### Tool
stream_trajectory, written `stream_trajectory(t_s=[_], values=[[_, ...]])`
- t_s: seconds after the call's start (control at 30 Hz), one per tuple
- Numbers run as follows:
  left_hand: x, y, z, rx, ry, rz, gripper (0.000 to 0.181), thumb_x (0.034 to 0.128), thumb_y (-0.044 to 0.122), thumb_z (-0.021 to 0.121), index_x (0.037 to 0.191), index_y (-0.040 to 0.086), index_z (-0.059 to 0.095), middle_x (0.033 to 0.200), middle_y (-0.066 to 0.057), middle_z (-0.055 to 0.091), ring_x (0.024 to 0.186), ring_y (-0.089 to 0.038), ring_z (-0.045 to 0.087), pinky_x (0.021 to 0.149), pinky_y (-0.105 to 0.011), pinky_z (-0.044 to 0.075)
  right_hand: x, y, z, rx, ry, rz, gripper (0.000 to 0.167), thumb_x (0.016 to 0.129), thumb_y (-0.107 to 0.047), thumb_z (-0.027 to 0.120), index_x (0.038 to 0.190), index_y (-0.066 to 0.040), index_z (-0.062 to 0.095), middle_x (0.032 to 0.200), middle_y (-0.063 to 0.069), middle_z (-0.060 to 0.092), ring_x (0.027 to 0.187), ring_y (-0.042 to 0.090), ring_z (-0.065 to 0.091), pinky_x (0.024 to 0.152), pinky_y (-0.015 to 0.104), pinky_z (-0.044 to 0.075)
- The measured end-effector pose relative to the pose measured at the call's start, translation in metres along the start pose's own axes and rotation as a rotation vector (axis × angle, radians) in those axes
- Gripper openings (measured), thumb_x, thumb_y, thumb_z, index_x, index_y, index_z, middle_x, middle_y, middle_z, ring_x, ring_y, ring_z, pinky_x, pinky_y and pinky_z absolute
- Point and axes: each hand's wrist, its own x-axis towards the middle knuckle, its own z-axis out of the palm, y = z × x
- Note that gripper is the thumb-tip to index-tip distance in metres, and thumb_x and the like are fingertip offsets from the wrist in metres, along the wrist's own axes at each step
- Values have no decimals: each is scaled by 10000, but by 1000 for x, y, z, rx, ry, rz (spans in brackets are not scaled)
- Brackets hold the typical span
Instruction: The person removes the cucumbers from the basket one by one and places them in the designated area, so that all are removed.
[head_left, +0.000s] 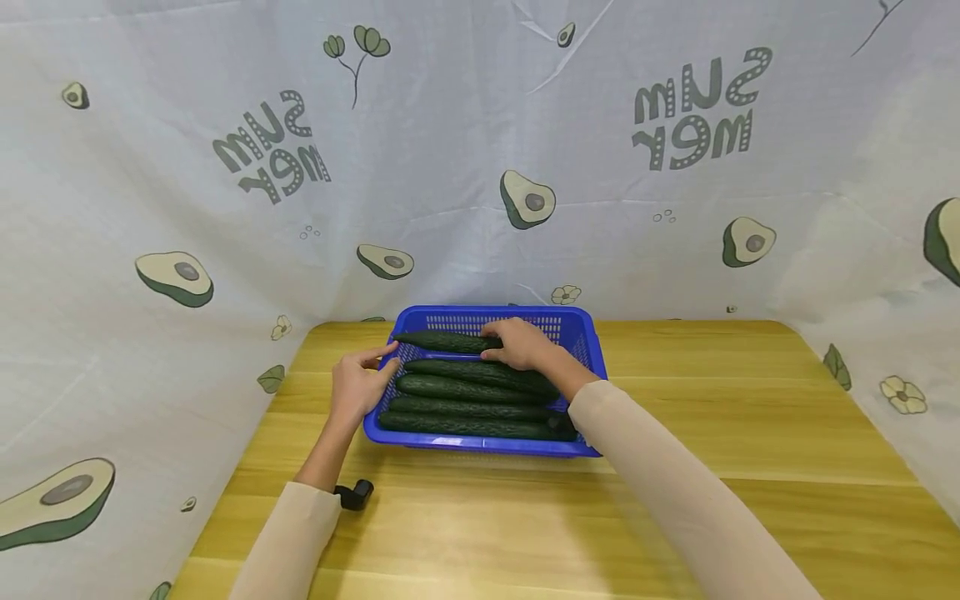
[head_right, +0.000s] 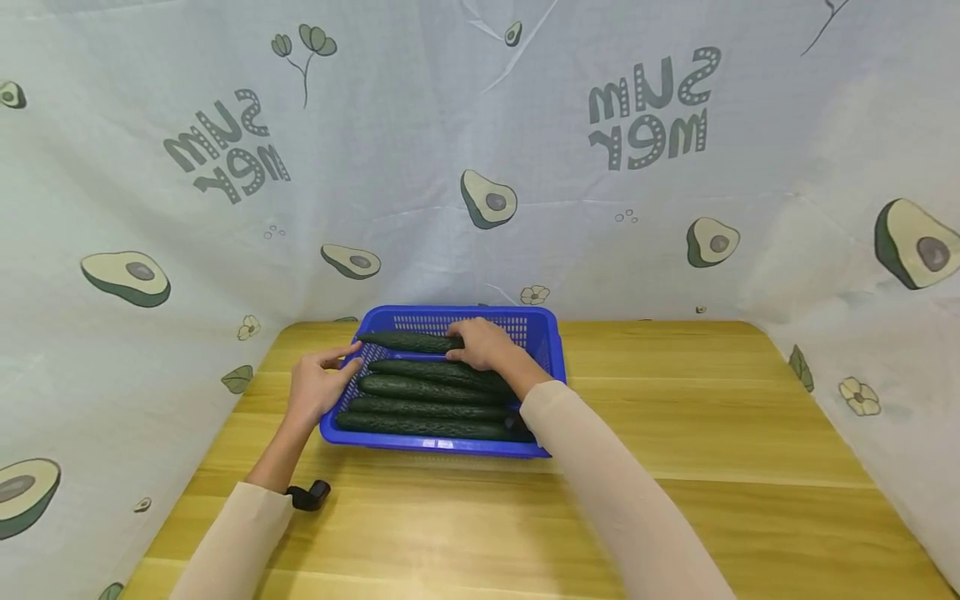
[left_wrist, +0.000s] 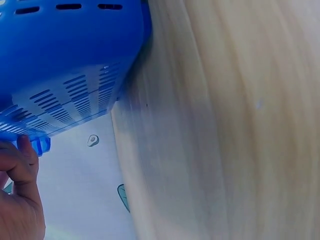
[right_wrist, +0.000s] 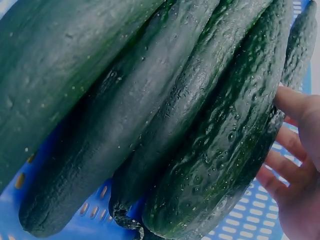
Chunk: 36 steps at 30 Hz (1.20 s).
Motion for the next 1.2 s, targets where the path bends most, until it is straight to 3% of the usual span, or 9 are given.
stream_trajectory(t_s=[0.2,0.4,0.57,0.87,1.2], values=[[-1,1,2,-64,-21,-39,317,878,311,816,1189,251,800,1007,-136,778,873,-214,670,473,-242,337,-1,5,0,32,8,-5,511,994,-347,685,1465,-176,583,1454,133,607,1343,331,572,1099,533,462],[-2,2,2,-105,-35,-73,338,876,302,821,1208,244,793,994,-147,771,987,-267,672,591,-254,434,-2,5,0,86,21,-17,487,1006,-315,670,1456,-143,594,1438,159,611,1338,344,570,1096,534,463],[-3,1,0,-120,-40,-97,354,877,281,820,1228,245,785,965,-151,767,924,-237,656,547,-244,430,-4,3,-4,143,30,-39,481,1020,-278,650,1471,-126,573,1457,173,582,1356,366,542,1098,546,455],[-3,0,-1,-134,-58,-125,413,866,250,816,1273,281,758,844,-99,709,616,-131,545,483,-236,390,-13,-1,-14,220,94,-68,476,1024,-258,644,1475,-126,570,1446,157,571,1352,365,522,1094,563,441],[-1,-2,-1,-120,-76,-117,445,877,240,793,1315,292,730,789,-47,639,614,-153,515,518,-251,402,-24,-11,-40,176,182,-108,478,1025,-326,635,1470,-159,584,1494,121,559,1419,358,479,1155,586,378]])
